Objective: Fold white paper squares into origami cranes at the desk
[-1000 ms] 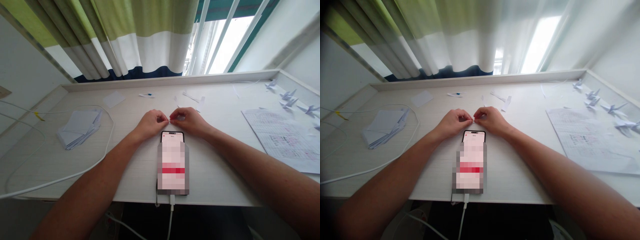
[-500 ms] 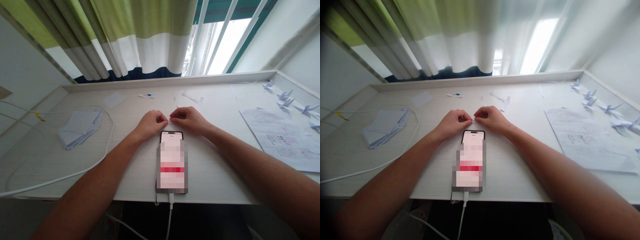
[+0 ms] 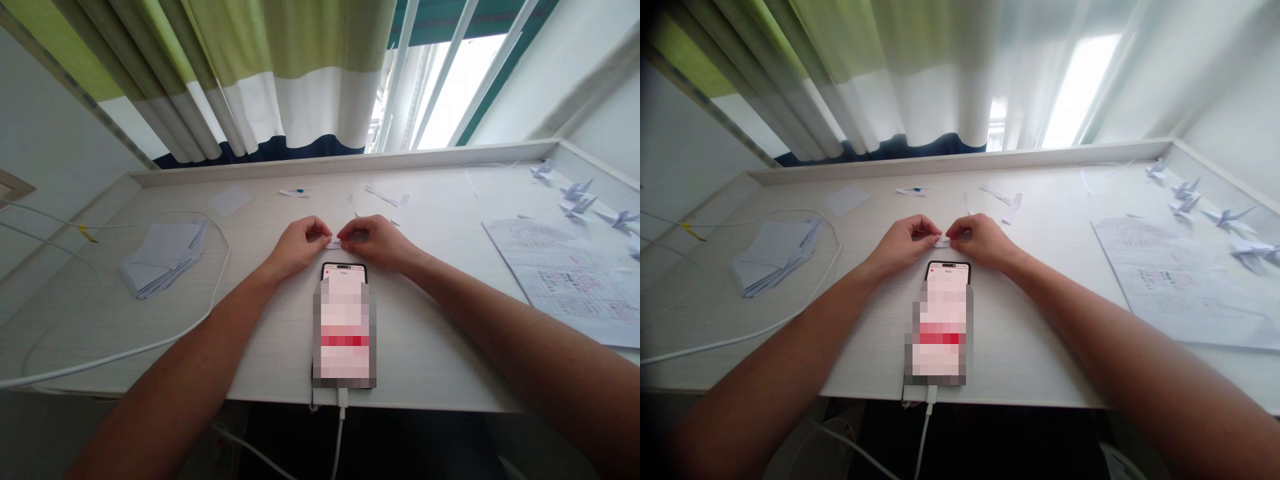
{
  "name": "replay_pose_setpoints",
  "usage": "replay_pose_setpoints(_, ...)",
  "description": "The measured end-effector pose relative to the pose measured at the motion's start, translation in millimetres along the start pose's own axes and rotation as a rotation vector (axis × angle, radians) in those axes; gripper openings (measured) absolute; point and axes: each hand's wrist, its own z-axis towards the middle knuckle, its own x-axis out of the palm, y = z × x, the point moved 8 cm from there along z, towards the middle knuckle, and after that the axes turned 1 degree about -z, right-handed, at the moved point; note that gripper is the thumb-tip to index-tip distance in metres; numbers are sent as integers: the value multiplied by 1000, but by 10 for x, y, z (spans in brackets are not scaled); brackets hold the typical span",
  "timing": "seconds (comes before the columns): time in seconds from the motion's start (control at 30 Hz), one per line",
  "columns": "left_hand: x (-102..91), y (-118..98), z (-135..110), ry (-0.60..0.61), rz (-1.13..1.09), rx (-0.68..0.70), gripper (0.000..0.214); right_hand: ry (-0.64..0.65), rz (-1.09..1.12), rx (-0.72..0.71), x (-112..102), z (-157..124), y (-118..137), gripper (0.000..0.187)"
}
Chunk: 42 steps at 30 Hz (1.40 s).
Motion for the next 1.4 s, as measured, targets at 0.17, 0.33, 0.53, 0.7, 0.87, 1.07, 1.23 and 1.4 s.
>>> replay_pose_setpoints(0.17, -20, -19, -15, 20, 20, 20, 19, -9, 6, -21, -1, 6, -31, 12)
replay_pose_setpoints(0.33, 27, -33, -32, 58, 101, 9, 20, -1, -4, -16, -5, 16, -43, 14)
replay_pose_setpoints(0.53, -24, 26, 1, -59, 283, -28, 20, 24, -122, -54, -9, 9, 46, 18)
replay_pose_setpoints(0.7, -19, 38, 7, -60, 351, -50, 17, 26, -203, -106, 23, -10, 51, 19)
replay_pose_setpoints(0.87, -17, -4, -18, -103, 374, -5, 22, -22, -300, -172, 51, -42, -16, 19)
replay_pose_setpoints(1.07, -23, 2, -14, -175, 291, 12, 15, -74, -221, -144, -9, -69, -22, 17)
replay_pose_setpoints(1.23, -27, 36, -20, -197, -119, -41, 34, -194, 201, 15, -167, -70, -134, 14)
replay_pose_setpoints(1.4, 120, -49, -39, -88, -357, 2, 37, -177, 652, 90, -118, -84, -153, 38)
